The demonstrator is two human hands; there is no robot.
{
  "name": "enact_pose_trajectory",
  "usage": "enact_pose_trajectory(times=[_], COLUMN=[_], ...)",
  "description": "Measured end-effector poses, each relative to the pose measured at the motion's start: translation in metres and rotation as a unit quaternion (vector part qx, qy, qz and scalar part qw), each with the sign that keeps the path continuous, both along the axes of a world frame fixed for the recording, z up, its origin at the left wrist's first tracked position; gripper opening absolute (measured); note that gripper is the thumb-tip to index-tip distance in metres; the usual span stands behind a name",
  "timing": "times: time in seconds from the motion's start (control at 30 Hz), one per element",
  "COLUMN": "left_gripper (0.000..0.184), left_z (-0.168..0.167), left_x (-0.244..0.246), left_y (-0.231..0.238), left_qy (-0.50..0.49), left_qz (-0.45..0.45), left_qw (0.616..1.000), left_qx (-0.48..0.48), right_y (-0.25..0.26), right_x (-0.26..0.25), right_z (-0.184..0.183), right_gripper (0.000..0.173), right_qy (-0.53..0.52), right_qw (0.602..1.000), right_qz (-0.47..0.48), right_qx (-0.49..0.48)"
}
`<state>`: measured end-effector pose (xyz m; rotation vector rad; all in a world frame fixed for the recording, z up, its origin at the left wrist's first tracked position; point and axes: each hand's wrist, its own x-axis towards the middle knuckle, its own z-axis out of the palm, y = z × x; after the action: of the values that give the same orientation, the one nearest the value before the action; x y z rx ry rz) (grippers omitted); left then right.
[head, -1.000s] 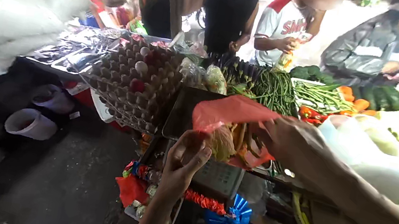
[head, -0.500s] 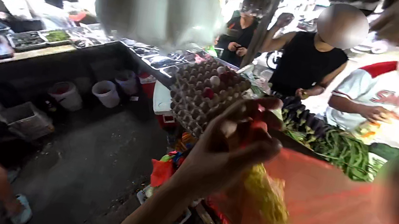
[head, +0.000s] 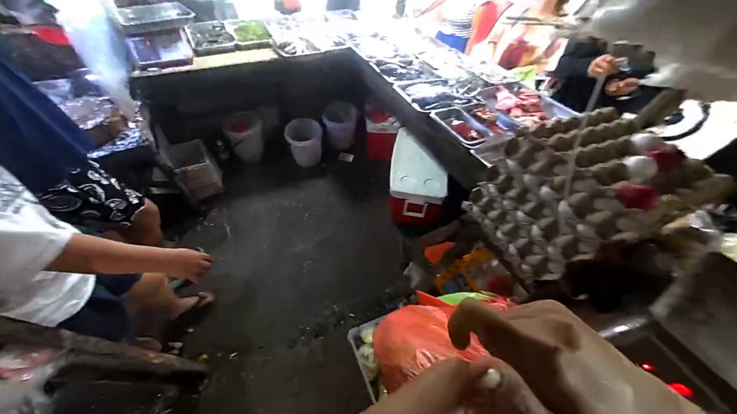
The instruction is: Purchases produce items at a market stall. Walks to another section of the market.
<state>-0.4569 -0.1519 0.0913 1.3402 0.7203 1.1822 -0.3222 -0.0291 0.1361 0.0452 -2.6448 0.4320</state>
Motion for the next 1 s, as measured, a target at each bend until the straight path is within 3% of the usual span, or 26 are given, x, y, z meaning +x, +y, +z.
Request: enact_pose_trajectory(times=[0.13,0.33,0.47,0.57,0.67,0.8,1.0], left_gripper=[0.029,0.036,0.043,0.043,0.042,0.035,0.035], left_z=[-0.023,-0.066,-0.107,-0.136,-0.147,-0.145,-0.125], left_x=[-0.045,-0.107,-0.147,-0.175,-0.201,-0.232,-0.276], left_y=[0.018,0.082,0.135,0.18,0.233,0.31,0.426], left_qy=[-0.131,-0.082,-0.083,-0.062,-0.047,-0.044,-0.018], left_qz=[0.067,0.149,0.213,0.223,0.218,0.218,0.183], left_qw=[0.981,0.95,0.939,0.938,0.942,0.947,0.966], left_qx=[-0.13,-0.262,-0.257,-0.258,-0.253,-0.234,-0.181], right_y=[0.029,0.098,0.144,0.168,0.186,0.229,0.335], right_x=[-0.041,-0.048,-0.033,-0.019,-0.025,-0.051,-0.124], right_z=[-0.018,-0.052,-0.109,-0.167,-0.198,-0.208,-0.192], right_gripper=[0.048,0.035,0.03,0.034,0.034,0.033,0.036], right_qy=[-0.034,-0.02,-0.064,-0.146,-0.176,-0.15,-0.075], right_qw=[0.997,0.972,0.942,0.906,0.869,0.843,0.838], right_qz=[-0.069,-0.223,-0.301,-0.34,-0.362,-0.373,-0.4], right_qx=[0.017,-0.075,-0.132,-0.208,-0.287,-0.358,-0.364])
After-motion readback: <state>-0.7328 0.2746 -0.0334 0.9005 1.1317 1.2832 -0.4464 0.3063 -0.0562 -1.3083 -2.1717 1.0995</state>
